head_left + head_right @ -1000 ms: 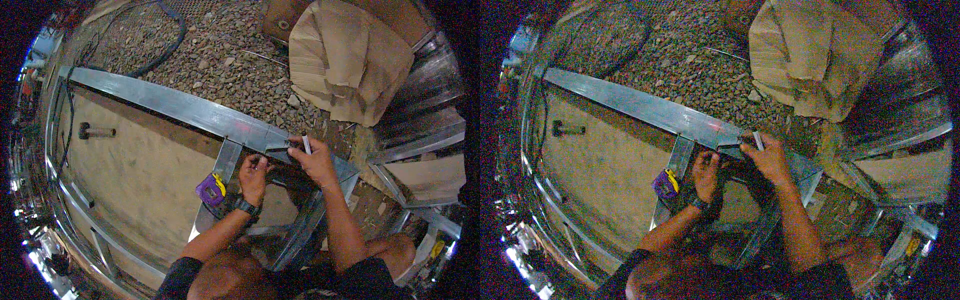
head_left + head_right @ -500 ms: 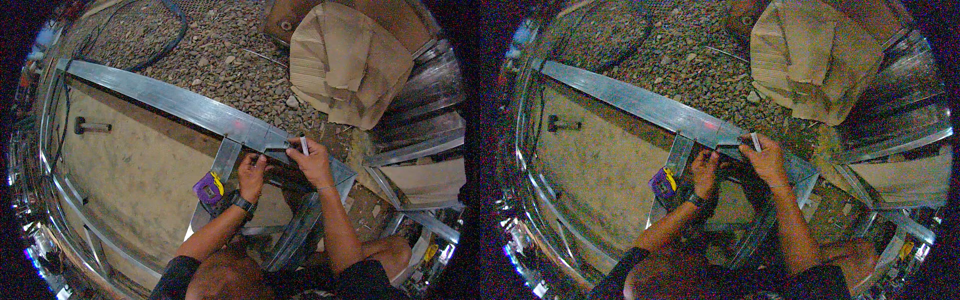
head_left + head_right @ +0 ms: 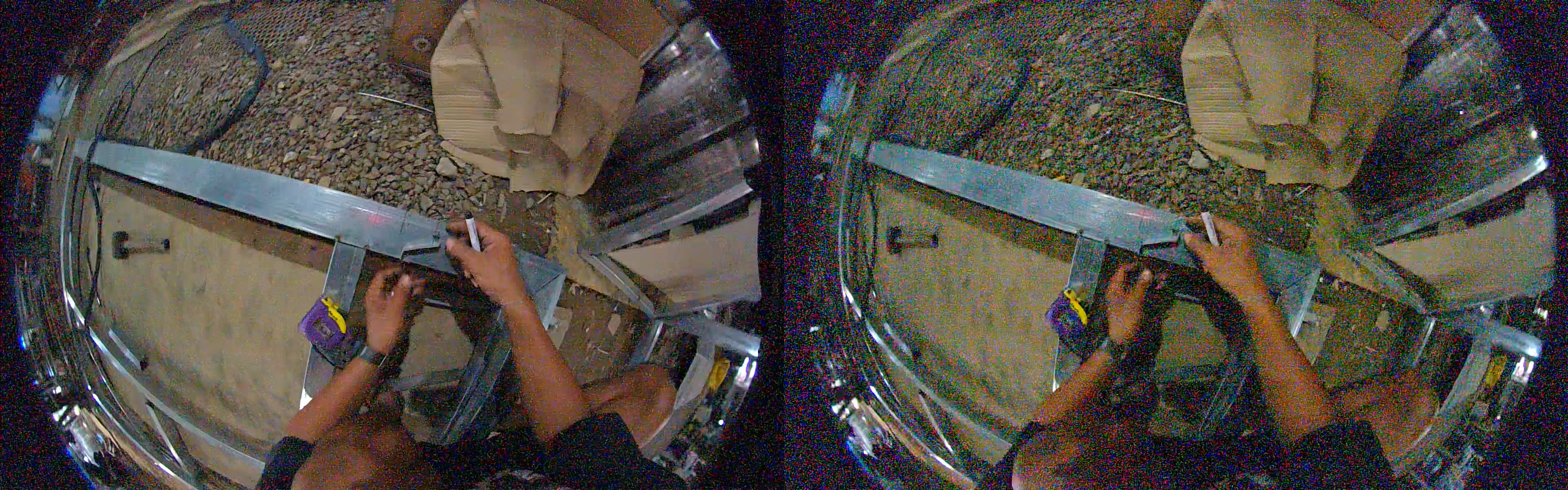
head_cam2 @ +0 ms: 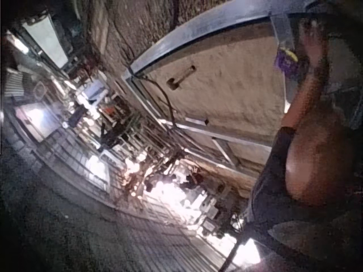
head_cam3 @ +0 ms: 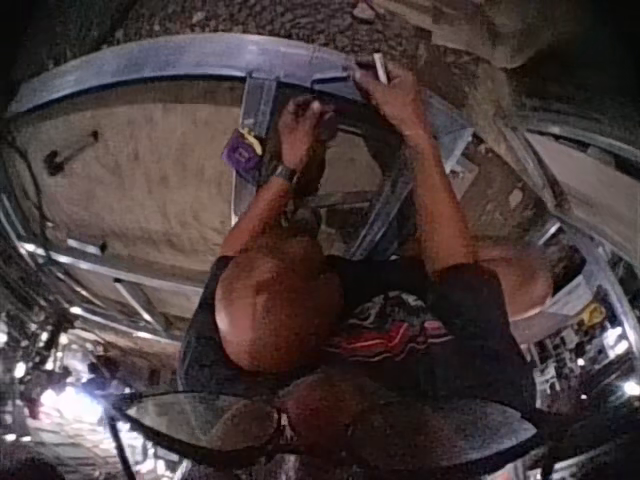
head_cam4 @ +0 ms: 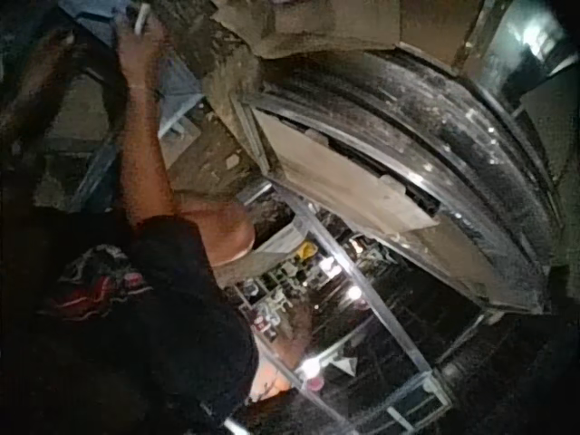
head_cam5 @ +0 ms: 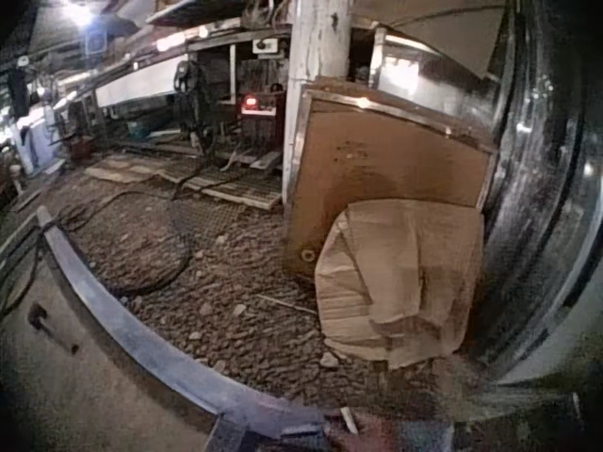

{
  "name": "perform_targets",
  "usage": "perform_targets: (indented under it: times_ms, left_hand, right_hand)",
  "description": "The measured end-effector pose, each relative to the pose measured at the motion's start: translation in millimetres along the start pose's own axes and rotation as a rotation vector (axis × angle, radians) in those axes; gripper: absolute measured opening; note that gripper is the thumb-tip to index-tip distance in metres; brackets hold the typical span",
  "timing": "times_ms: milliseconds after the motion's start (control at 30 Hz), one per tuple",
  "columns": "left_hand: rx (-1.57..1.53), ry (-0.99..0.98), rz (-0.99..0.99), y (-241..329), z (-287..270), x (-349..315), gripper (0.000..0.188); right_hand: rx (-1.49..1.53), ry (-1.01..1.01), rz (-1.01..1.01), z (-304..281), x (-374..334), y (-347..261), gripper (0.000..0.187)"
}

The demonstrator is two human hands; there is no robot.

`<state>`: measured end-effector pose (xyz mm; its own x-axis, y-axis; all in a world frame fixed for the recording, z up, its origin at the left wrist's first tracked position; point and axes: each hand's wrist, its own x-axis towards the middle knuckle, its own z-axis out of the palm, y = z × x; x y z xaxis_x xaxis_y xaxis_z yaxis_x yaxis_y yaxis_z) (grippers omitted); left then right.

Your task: The person measures a metal frame with a tape measure and marks it with a marker. The person then uses a metal bracket to draw additional lines on the frame.

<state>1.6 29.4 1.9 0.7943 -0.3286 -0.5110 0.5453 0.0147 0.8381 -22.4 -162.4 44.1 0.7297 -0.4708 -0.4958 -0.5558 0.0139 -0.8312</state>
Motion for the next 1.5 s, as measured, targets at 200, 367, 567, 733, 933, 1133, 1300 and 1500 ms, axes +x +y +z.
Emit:
perform_targets:
  times_ms: [200,367,567,733,933,1133,1300,1500]
  left_hand:
    - [0.401,-0.458,-0.049,53,-71,-67,0.027]
    - [0.451,0.149,0.243,25,-149,-127,0.03]
    - [0.743,0.659,0.198,-51,-212,-116,0.042]
    - [0.692,0.59,0.061,-40,-191,-108,0.04]
    - [0.795,0.537,0.266,-56,-215,-105,0.04]
    - [1.034,0.519,0.205,-41,-203,-107,0.04]
    - [1.082,0.559,0.121,-33,-192,-101,0.04]
    - [0.797,0.506,0.218,-85,-298,-95,0.041]
  right_hand:
    - [0.248,0.028,0.095,-10,4,11,0.034]
    - [0.417,0.077,0.106,-11,4,13,0.046]
    - [0.459,0.095,0.093,-7,4,10,0.047]
    - [0.412,0.112,0.054,-10,6,19,0.044]
    - [0.393,0.087,0.05,-7,7,16,0.043]
    - [0.437,0.086,-0.029,-10,5,17,0.042]
    - [0.433,0.094,-0.05,-6,7,17,0.04]
    - [0.458,0.057,-0.08,28,3,-3,0.039]
